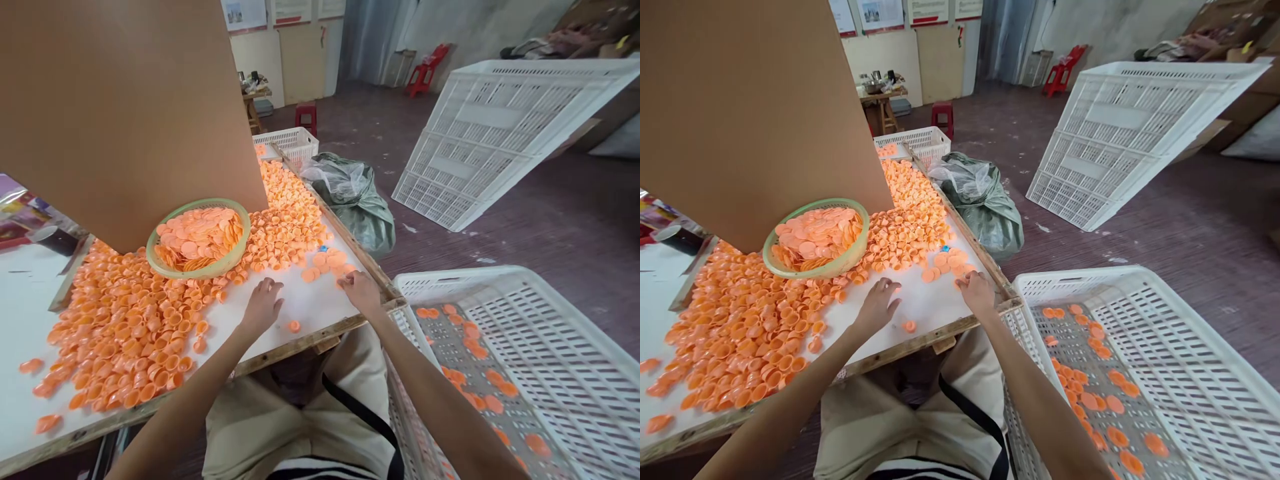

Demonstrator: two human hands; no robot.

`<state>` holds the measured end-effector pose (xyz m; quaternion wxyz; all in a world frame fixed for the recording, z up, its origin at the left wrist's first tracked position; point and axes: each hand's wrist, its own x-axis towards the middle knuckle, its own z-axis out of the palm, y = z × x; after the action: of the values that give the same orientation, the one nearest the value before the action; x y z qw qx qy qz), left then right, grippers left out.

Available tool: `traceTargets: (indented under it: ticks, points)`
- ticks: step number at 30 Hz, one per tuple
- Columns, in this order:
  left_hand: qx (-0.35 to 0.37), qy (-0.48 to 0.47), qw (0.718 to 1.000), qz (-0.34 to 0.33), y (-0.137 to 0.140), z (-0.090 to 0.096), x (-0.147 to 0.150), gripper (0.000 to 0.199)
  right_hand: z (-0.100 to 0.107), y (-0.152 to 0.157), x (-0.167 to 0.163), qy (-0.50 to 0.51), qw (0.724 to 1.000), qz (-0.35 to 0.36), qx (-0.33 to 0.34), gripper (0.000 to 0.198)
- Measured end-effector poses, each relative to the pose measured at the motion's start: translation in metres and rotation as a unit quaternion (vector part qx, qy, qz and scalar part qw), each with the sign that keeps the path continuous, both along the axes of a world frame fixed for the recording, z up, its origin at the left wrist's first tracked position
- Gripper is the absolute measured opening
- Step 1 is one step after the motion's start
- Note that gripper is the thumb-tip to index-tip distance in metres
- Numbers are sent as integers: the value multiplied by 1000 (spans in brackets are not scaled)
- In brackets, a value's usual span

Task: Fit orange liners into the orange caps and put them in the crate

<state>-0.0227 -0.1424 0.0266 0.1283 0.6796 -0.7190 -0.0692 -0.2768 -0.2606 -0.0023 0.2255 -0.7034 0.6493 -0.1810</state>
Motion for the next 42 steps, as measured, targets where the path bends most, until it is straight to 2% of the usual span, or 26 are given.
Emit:
traceTargets:
  ticks: [4, 7, 9, 11, 13, 18, 23, 26, 32, 37, 42]
  points:
    - [106, 128, 985, -45, 30, -6, -18, 25, -6, -10, 7, 6, 999, 13, 34, 28]
    - [97, 172, 980, -37, 31, -15, -31, 17, -5, -2, 10, -78, 994, 22, 75, 19]
    - [75, 202, 976, -9, 21, -21, -38, 17, -2, 13, 17, -177, 974, 45, 133, 15]
    - [66, 235, 970, 18, 8, -25, -44, 18, 0, 32, 28, -280, 935, 94, 195, 13]
    - [67, 270, 960, 32, 0, -27, -48, 19, 0, 47, 40, -332, 906, 137, 225, 12]
    - [103, 332, 937, 11, 0, -20, -44, 31, -3, 59, 57, -295, 923, 146, 201, 6]
    - [104, 351, 930, 25, -2, -19, -39, 22, -4, 57, 59, -283, 926, 159, 191, 4]
    - [117, 357, 926, 40, -7, -25, -37, 18, -1, 57, 59, -299, 919, 155, 205, 7]
    - [158, 427, 889, 45, -12, -28, -33, 14, 2, 54, 61, -337, 890, 136, 275, 14]
    - [158, 418, 893, 48, -11, -27, -31, 17, -2, 53, 60, -357, 883, 146, 267, 18]
    - [163, 414, 894, 51, -14, -27, -32, 15, -3, 52, 61, -342, 890, 143, 266, 18]
